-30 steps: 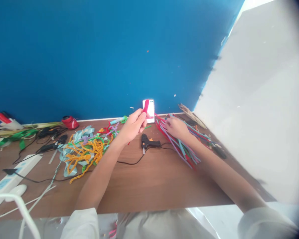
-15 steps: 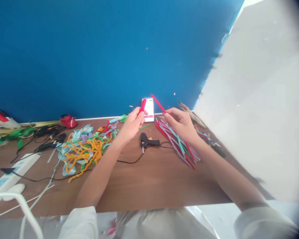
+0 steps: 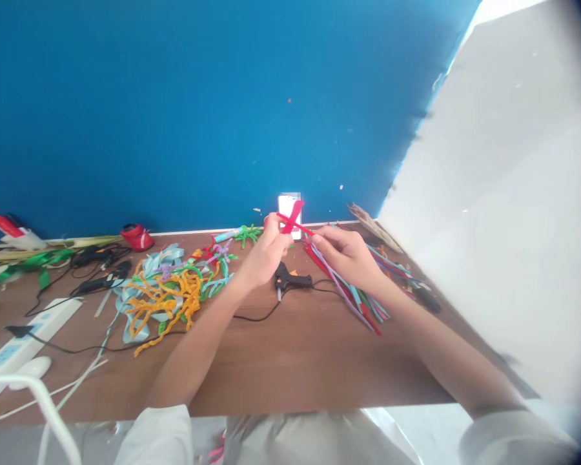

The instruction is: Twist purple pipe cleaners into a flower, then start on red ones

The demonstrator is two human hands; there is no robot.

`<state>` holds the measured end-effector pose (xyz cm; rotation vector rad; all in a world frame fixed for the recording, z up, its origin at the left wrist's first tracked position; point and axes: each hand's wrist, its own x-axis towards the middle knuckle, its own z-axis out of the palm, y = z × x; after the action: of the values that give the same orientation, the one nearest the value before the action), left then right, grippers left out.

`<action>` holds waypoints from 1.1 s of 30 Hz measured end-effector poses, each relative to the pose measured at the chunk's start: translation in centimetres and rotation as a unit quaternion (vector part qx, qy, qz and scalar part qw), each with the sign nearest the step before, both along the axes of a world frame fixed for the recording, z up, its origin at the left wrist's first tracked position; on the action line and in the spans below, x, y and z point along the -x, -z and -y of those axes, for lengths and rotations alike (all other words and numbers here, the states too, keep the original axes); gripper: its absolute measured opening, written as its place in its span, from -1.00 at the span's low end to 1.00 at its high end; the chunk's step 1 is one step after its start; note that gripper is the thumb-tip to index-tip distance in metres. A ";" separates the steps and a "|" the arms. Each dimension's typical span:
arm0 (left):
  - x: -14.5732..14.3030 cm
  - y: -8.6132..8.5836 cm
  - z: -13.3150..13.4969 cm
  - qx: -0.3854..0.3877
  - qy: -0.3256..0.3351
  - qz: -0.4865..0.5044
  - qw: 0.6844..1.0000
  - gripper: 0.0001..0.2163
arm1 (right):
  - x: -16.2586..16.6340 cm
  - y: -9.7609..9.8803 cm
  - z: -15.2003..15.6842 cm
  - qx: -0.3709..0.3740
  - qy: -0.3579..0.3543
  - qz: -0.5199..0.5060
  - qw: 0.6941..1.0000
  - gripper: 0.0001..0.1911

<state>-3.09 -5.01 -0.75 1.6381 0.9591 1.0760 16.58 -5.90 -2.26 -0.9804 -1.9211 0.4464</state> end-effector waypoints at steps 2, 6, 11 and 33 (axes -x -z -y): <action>-0.1 0.1 -0.1 -0.012 0.001 -0.002 1.000 -0.98 | 0.0 0.0 0.0 0.004 0.010 0.002 1.000 -0.61; -0.5 0.3 -0.4 -0.038 0.007 -0.031 0.999 -0.86 | 0.0 0.0 0.0 0.015 0.009 -0.002 1.000 -0.62; -0.6 0.4 -0.7 -0.063 0.032 -0.029 0.997 -0.84 | 0.1 -0.1 0.1 0.023 -0.009 0.007 1.000 -0.64; -0.5 0.8 -1.4 -0.039 0.058 -0.025 0.997 -0.79 | -0.2 -0.4 0.0 0.031 0.006 0.012 0.999 -0.65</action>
<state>-2.59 -3.58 -1.60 1.7698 0.8536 1.0086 16.76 -5.92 -1.91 -1.0414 -1.9328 0.4926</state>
